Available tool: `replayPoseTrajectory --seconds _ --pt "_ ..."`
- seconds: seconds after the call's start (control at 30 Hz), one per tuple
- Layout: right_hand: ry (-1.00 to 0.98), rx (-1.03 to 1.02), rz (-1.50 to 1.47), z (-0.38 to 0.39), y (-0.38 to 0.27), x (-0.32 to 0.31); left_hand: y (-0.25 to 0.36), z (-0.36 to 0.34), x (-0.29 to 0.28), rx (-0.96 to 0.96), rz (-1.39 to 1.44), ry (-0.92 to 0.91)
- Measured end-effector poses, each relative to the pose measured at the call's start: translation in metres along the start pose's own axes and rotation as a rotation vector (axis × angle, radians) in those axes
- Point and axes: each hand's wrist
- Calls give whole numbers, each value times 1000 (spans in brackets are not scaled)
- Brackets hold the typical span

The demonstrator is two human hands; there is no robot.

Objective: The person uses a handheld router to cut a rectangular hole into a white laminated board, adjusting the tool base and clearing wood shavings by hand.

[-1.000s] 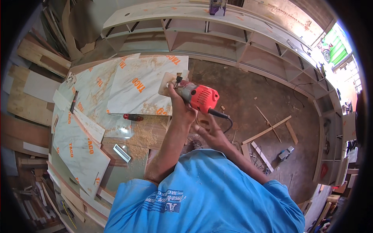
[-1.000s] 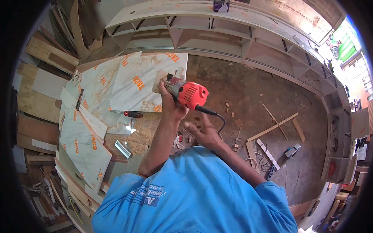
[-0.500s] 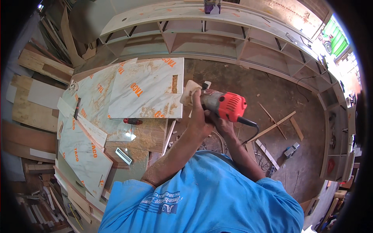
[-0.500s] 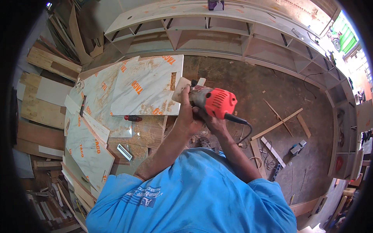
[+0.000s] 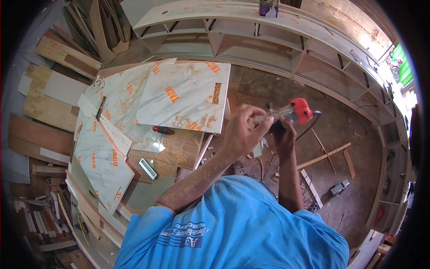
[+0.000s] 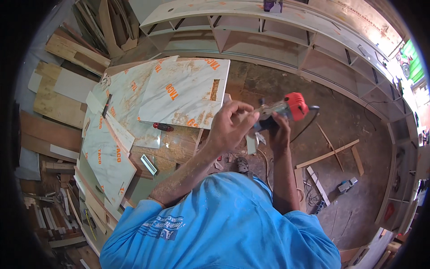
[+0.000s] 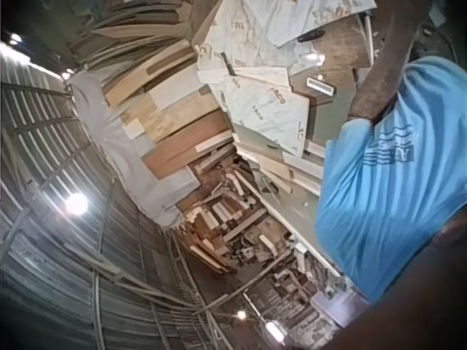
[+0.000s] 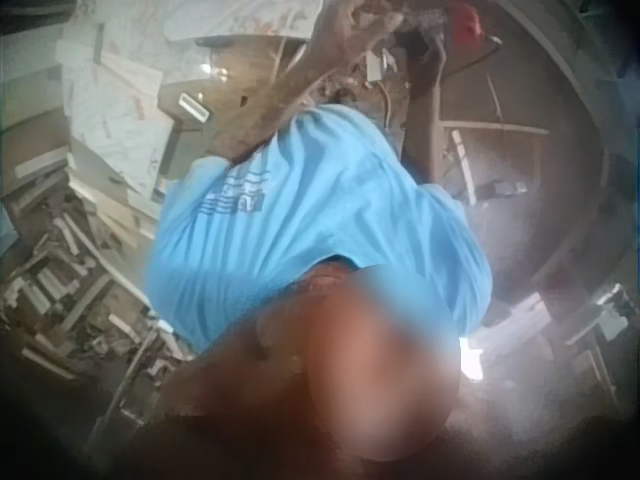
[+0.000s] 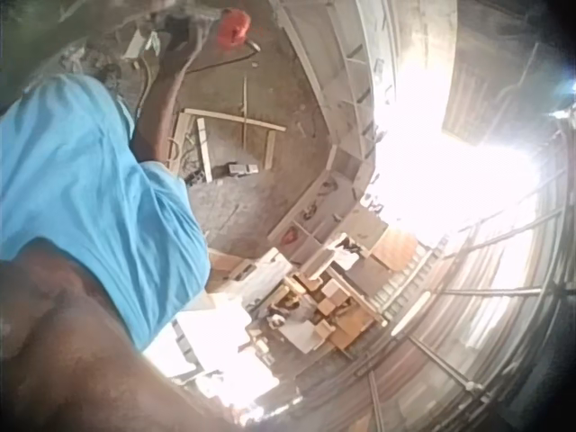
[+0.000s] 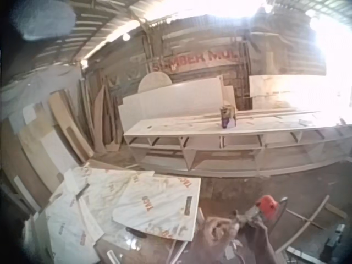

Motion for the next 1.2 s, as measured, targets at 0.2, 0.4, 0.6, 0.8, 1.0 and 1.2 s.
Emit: replayPoseTrajectory --seconds 0.2,0.4,0.6,0.8,1.0,1.2 --pt "-14 171 303 15 37 18 -35 -55 -14 241 -421 -4" --pt "-314 107 564 39 18 57 -35 -55 -43 -63 -289 -324" --pt "-97 28 498 85 46 102 -33 -17 -71 25 -158 -117" --pt "-118 86 378 122 90 98 -42 16 -96 118 -188 -163" --pt "-83 158 401 144 103 98 -57 25 -115 133 -172 -375" --pt "-186 273 291 118 108 105 -97 -31 -131 -145 10 -627"
Point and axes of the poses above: each hand's wrist, its own z-axis away from the middle knuckle, its own x-axis out of the palm, y = z × x, and after that the axes turned 5 degrees about z, right-handed
